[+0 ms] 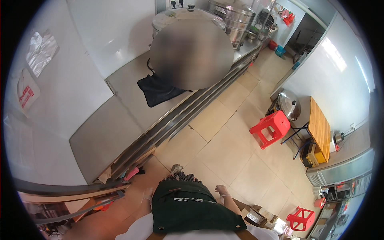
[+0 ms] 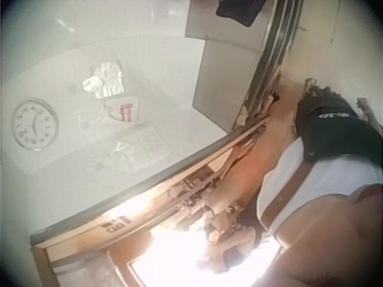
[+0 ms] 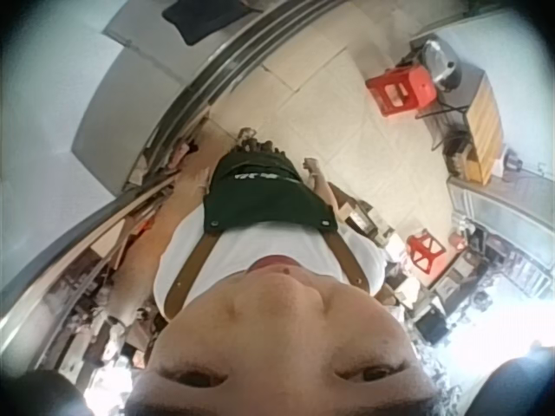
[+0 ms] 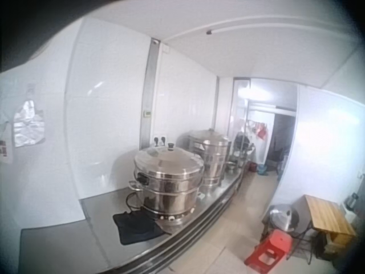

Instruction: The recorder assembles the lid and mixing components of a commercial food processor.

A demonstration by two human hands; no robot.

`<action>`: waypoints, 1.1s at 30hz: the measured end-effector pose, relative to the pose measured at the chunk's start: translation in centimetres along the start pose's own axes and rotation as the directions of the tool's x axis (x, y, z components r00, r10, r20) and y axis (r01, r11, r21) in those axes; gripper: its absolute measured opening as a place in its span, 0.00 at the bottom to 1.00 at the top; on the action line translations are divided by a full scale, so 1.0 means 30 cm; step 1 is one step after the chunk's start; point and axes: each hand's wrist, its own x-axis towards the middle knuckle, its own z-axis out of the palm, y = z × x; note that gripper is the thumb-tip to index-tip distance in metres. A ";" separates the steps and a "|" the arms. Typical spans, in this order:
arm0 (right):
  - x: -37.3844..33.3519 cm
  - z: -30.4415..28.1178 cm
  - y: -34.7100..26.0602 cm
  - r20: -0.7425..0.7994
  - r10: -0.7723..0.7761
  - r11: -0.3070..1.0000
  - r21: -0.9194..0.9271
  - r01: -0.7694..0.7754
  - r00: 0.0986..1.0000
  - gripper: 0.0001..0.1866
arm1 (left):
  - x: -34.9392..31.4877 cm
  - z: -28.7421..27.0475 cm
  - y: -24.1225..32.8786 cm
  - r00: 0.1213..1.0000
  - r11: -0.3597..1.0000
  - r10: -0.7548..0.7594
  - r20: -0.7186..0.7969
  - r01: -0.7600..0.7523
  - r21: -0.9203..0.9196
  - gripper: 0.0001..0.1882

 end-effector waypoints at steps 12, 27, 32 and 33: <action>-0.026 0.016 -0.026 0.003 0.015 1.000 0.010 -0.015 1.000 0.16 | 0.001 0.034 -0.073 0.991 0.994 0.108 -0.074 -0.106 0.019 0.16; -0.043 0.016 0.033 -0.020 0.021 0.999 0.027 -0.020 1.000 0.15 | 0.061 0.029 -0.065 0.994 0.995 0.100 0.042 -0.099 -0.024 0.17; -0.041 0.025 0.028 -0.011 0.008 0.999 0.041 -0.007 1.000 0.16 | 0.031 0.014 -0.059 0.993 0.993 0.117 0.001 -0.117 0.030 0.16; -0.062 0.031 0.054 -0.055 0.050 0.995 0.091 -0.045 0.997 0.16 | 0.055 -0.011 -0.010 0.988 0.983 0.151 0.033 -0.154 0.103 0.16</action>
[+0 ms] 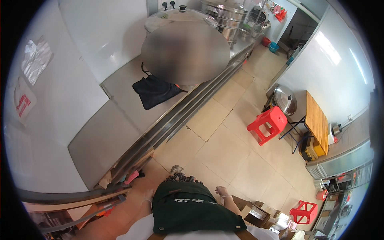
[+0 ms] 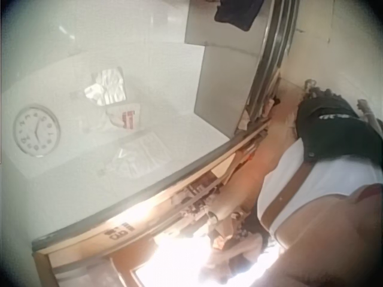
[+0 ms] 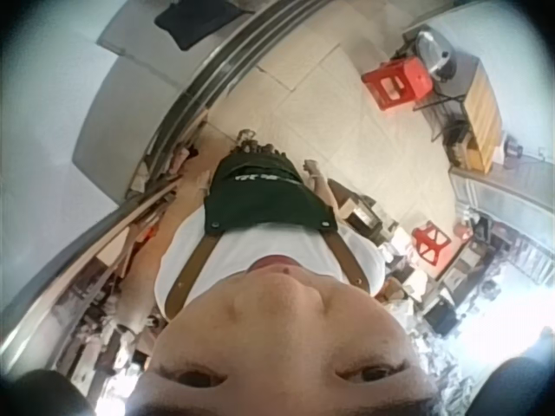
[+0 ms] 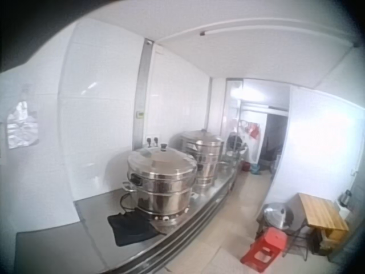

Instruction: The recorder assembles the lid and mixing components of a commercial food processor.

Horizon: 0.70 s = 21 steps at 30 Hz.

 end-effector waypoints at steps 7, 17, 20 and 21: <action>-0.028 0.022 -0.017 0.034 -0.001 1.000 -0.014 0.001 0.999 0.16 | 0.002 0.017 -0.075 0.979 0.946 0.111 0.172 -0.157 0.284 0.18; -0.073 0.006 0.103 -0.058 -0.004 0.971 0.236 0.018 0.998 0.13 | 0.098 -0.198 0.058 0.997 0.959 -0.075 0.013 0.076 -0.275 0.20; -0.131 0.001 0.073 -0.057 -0.002 0.935 0.353 0.023 0.998 0.14 | 0.208 -0.286 0.123 0.984 0.978 -0.018 0.176 -0.019 0.208 0.22; -0.150 -0.004 0.088 -0.111 0.044 0.941 0.339 -0.004 0.993 0.14 | 0.302 -0.302 0.149 0.901 0.800 -0.038 0.432 -0.231 0.554 0.22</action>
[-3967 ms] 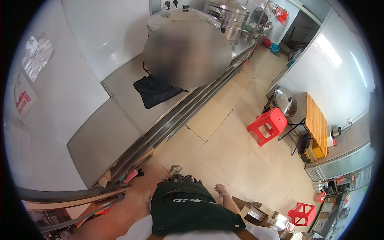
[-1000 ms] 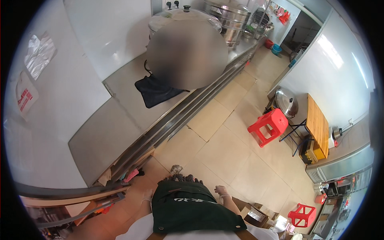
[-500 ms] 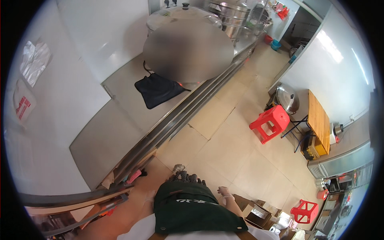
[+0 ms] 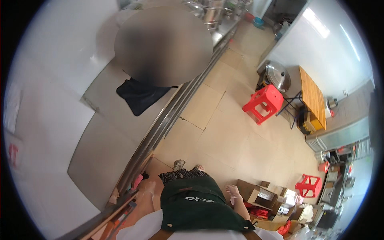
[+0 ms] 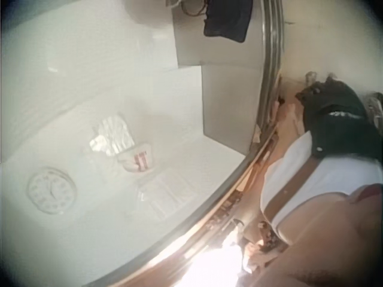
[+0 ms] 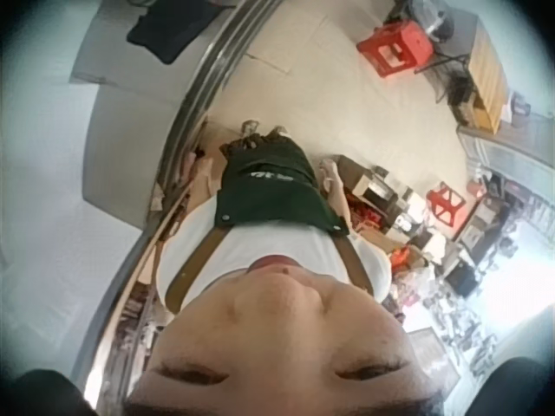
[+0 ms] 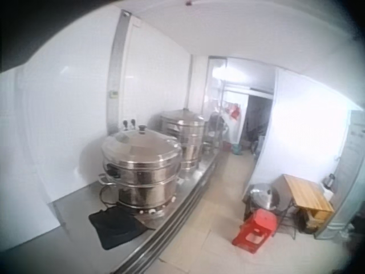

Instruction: The recorder assembles the lid and mixing components of a commercial food processor.

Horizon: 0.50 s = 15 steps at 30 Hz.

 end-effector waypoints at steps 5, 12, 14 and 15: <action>-0.026 -0.093 0.131 -0.165 0.188 0.979 0.114 -0.171 0.968 0.13 | 0.127 -0.282 0.249 0.993 0.834 -0.110 -0.041 0.069 -0.547 0.22; 0.121 -0.253 -0.012 -0.125 0.381 0.924 0.090 -0.372 0.916 0.13 | 0.259 -0.645 0.730 0.979 0.696 -0.204 0.023 0.161 -0.700 0.24; 0.218 -0.337 -0.071 -0.074 0.387 0.922 0.005 -0.388 0.919 0.15 | 0.325 -0.633 0.835 0.967 0.610 -0.254 0.040 0.191 -0.769 0.23; 0.337 -0.394 -0.103 -0.089 0.352 0.932 -0.054 -0.358 0.932 0.16 | 0.366 -0.647 0.903 0.950 0.498 -0.303 0.076 0.226 -0.837 0.22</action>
